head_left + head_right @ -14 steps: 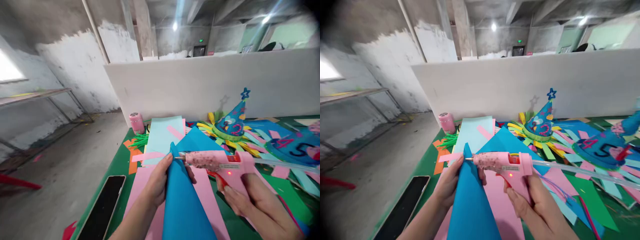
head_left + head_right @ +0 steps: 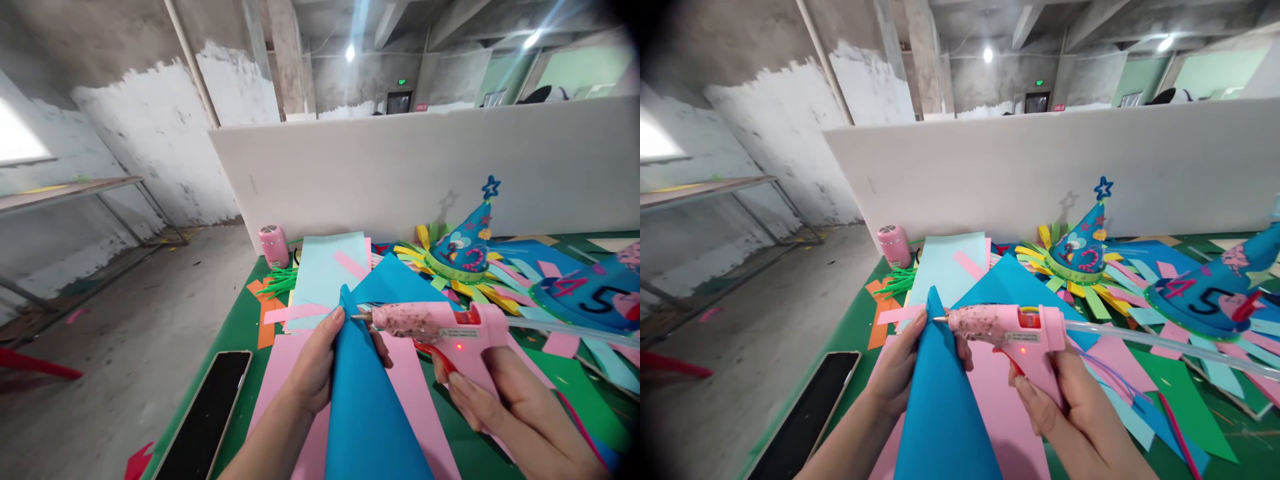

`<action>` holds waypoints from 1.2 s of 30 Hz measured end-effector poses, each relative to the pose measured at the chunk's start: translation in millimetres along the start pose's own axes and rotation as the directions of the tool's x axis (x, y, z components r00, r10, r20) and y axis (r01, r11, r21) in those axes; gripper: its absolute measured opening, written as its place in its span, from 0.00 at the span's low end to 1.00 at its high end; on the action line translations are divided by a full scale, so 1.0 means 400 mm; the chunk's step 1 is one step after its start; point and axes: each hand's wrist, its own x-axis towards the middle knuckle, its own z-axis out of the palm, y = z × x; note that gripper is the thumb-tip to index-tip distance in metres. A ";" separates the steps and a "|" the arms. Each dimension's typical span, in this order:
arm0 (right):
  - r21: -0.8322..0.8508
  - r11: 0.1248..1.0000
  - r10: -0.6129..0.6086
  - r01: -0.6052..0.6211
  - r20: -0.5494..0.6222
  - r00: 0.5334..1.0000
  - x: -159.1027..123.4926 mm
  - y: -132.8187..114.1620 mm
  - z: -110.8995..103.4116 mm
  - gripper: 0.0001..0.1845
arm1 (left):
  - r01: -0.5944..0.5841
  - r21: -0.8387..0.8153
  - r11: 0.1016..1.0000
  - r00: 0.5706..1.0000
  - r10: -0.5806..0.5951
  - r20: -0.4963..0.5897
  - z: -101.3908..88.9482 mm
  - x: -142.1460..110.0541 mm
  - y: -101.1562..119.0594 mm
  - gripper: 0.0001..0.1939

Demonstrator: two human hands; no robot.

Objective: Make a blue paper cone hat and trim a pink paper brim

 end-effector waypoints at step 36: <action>0.442 0.894 0.050 -0.078 0.075 0.996 0.073 0.045 0.002 0.14 | 0.025 -0.028 0.999 1.000 -0.025 0.017 0.005 -0.008 0.007 0.18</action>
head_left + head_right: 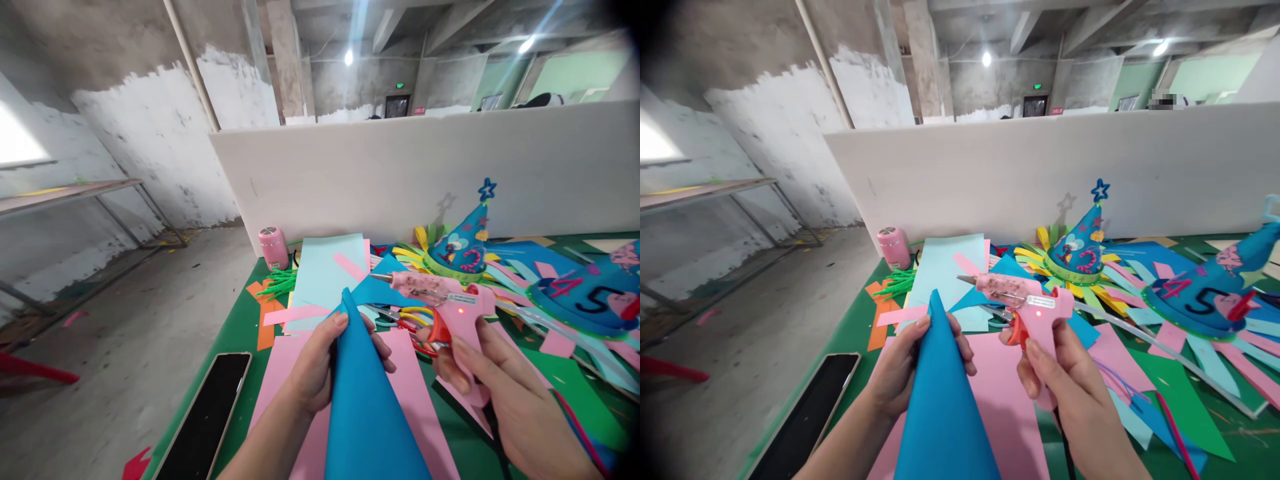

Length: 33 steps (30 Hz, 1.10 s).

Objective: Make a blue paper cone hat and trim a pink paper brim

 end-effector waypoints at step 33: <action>0.351 0.924 0.205 -0.152 -0.117 0.972 0.005 0.046 -0.064 0.20 | -0.071 0.117 0.991 0.996 0.076 -0.038 -0.009 0.010 0.009 0.12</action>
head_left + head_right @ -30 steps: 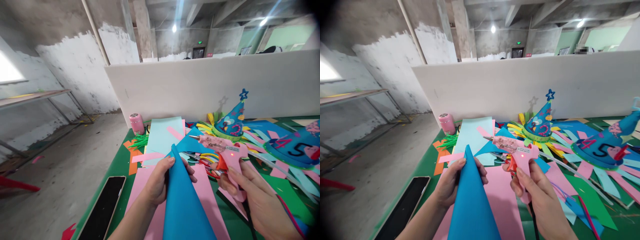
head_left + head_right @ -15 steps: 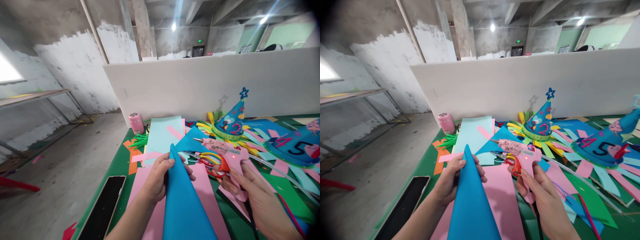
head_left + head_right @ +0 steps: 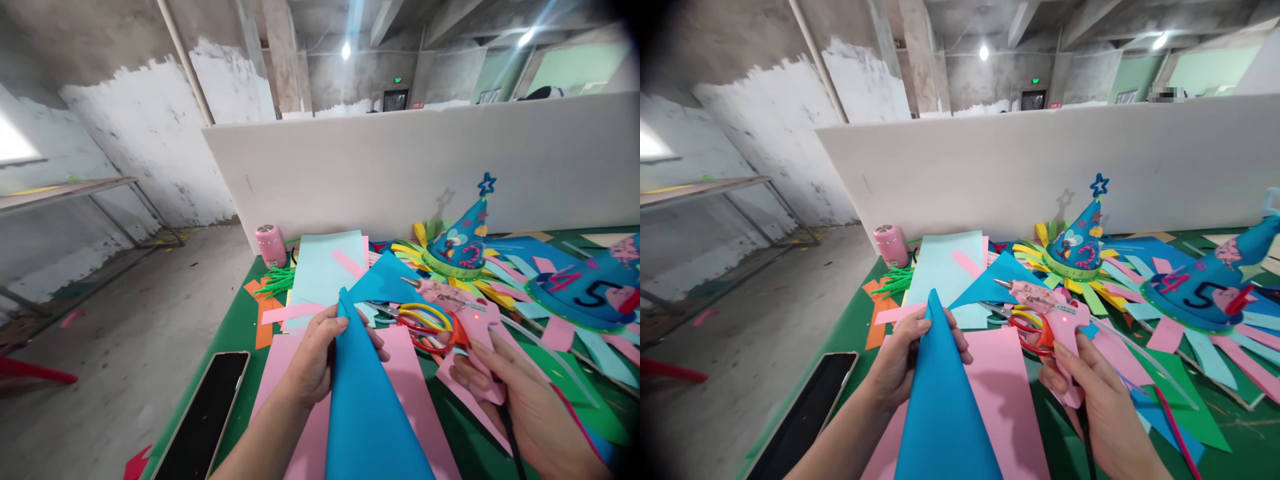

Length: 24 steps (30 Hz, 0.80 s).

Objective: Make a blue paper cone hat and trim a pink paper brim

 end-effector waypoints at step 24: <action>-0.622 0.757 -0.148 0.199 0.133 0.980 -0.090 -0.036 0.072 0.14 | 0.027 -0.015 1.000 0.999 -0.028 -0.031 0.022 -0.005 0.000 0.13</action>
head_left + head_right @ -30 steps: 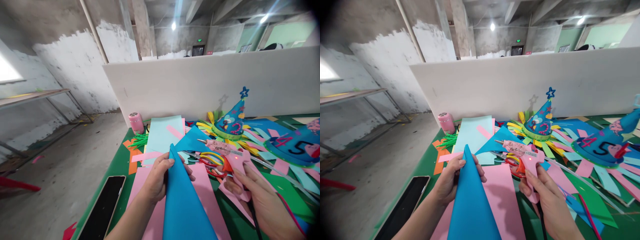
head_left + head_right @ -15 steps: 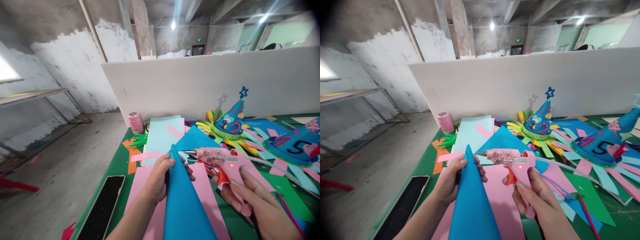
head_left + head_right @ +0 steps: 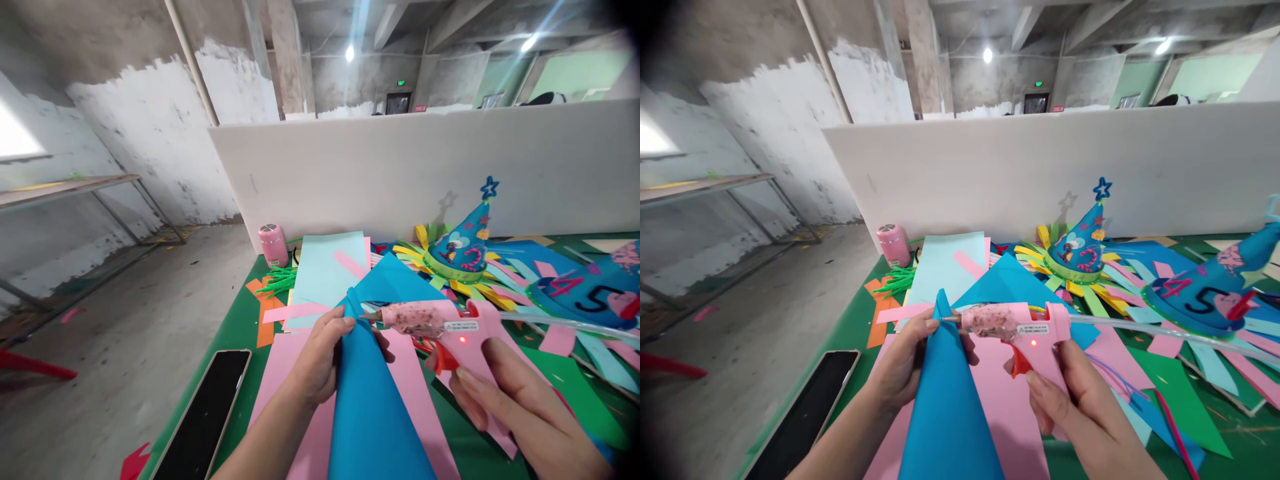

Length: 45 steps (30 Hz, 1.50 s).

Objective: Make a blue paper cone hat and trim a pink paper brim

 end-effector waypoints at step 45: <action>0.069 0.998 -0.011 0.002 0.129 0.992 0.034 0.039 -0.008 0.13 | 0.012 -0.001 1.000 1.000 -0.012 -0.011 -0.002 -0.001 -0.007 0.12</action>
